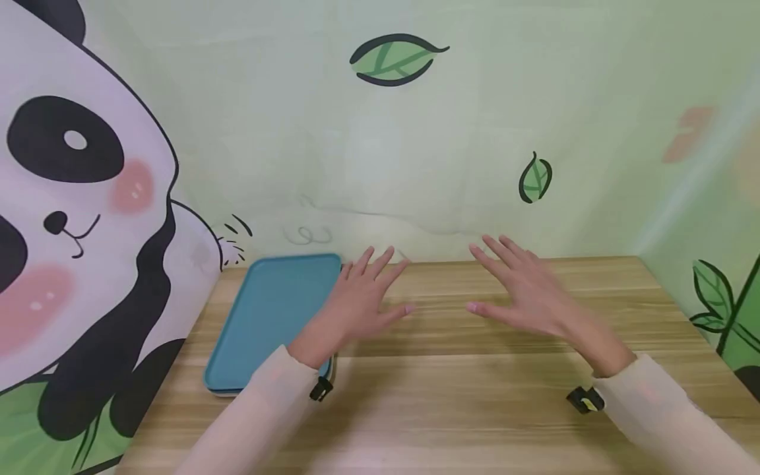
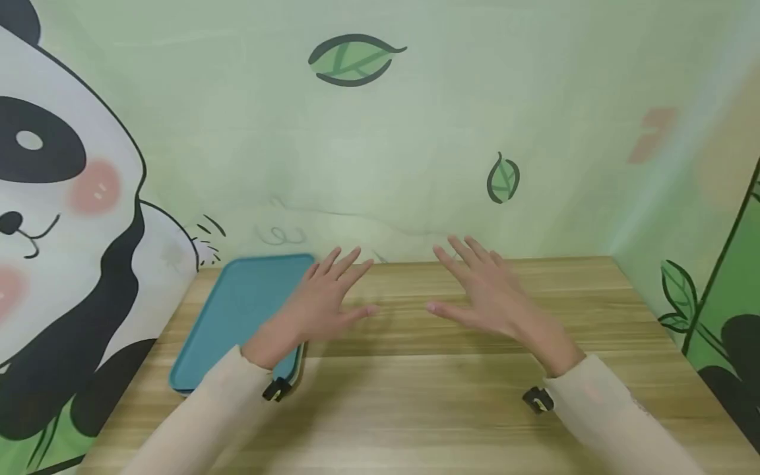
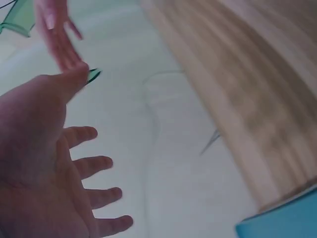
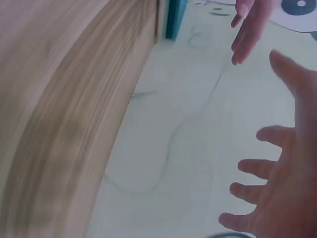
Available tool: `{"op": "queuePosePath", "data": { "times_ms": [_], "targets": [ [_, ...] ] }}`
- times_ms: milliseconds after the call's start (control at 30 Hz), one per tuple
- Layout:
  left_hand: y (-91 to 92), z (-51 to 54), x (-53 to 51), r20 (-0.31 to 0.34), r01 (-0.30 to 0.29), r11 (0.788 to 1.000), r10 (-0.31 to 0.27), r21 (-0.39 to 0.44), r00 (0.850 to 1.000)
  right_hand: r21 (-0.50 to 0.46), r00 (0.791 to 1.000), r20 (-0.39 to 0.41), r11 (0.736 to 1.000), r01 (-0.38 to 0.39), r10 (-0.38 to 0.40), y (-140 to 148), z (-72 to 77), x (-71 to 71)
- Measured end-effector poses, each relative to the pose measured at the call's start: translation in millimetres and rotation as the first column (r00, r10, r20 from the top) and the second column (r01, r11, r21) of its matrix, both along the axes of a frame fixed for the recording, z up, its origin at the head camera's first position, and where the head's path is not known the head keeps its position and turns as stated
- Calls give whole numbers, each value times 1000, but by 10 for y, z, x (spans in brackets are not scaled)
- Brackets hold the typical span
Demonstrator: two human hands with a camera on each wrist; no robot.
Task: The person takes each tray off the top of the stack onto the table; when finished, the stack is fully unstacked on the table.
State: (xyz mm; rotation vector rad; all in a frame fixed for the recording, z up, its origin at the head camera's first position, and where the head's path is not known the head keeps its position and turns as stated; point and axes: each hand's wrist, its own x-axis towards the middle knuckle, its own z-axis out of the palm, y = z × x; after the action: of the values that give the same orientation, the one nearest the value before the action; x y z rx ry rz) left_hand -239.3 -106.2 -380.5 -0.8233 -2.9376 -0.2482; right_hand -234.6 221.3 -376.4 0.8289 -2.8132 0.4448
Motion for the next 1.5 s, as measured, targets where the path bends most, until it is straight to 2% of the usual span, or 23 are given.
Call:
{"op": "queuePosePath", "data": {
  "times_ms": [100,233,333,400,467,533,600,700,767,933,1000,1067,1167,1333,1500],
  "targets": [
    [-171,123,84,31,-39,999,38,33,999,-139,995,83,990,-37,49,-146,-13,-2],
    [-579,226,163,76,-81,990,73,118,994,-350,975,191,936,-41,115,-434,-93,5],
    [-993,197,138,138,-144,970,118,195,983,-449,963,225,893,-30,146,-692,-187,-1],
    [-1263,141,100,182,-210,948,168,238,969,-507,956,246,862,-13,159,-881,-244,-22],
    [-1489,78,60,218,-276,924,221,265,950,-564,943,280,826,8,183,-1067,-301,-64],
    [-1665,18,31,222,-337,900,281,278,934,-611,925,320,791,35,205,-1253,-351,-108],
    [-1805,-57,13,236,-390,866,327,312,915,-649,907,352,758,59,231,-1432,-425,-148],
    [-1979,-198,-2,283,-467,816,384,341,879,-673,889,392,733,100,238,-1685,-572,-179],
    [-2090,-306,5,350,-523,782,411,338,841,-683,879,413,719,127,237,-1848,-697,-188],
    [-2351,-533,77,518,-645,722,463,252,720,-693,843,469,702,166,263,-2182,-942,-158],
    [-2433,-582,104,561,-667,706,462,236,687,-707,834,474,686,170,282,-2273,-998,-147],
    [-2497,-611,119,591,-677,697,450,235,669,-719,829,478,671,180,290,-2345,-1043,-142],
    [-2568,-640,120,624,-685,686,430,245,653,-737,823,489,642,212,289,-2425,-1092,-143],
    [-2650,-684,79,643,-691,676,415,256,644,-744,783,551,594,305,288,-2504,-1101,-126],
    [-2690,-727,41,661,-709,654,413,264,627,-749,747,590,553,365,305,-2575,-1095,-108]
  ]
}}
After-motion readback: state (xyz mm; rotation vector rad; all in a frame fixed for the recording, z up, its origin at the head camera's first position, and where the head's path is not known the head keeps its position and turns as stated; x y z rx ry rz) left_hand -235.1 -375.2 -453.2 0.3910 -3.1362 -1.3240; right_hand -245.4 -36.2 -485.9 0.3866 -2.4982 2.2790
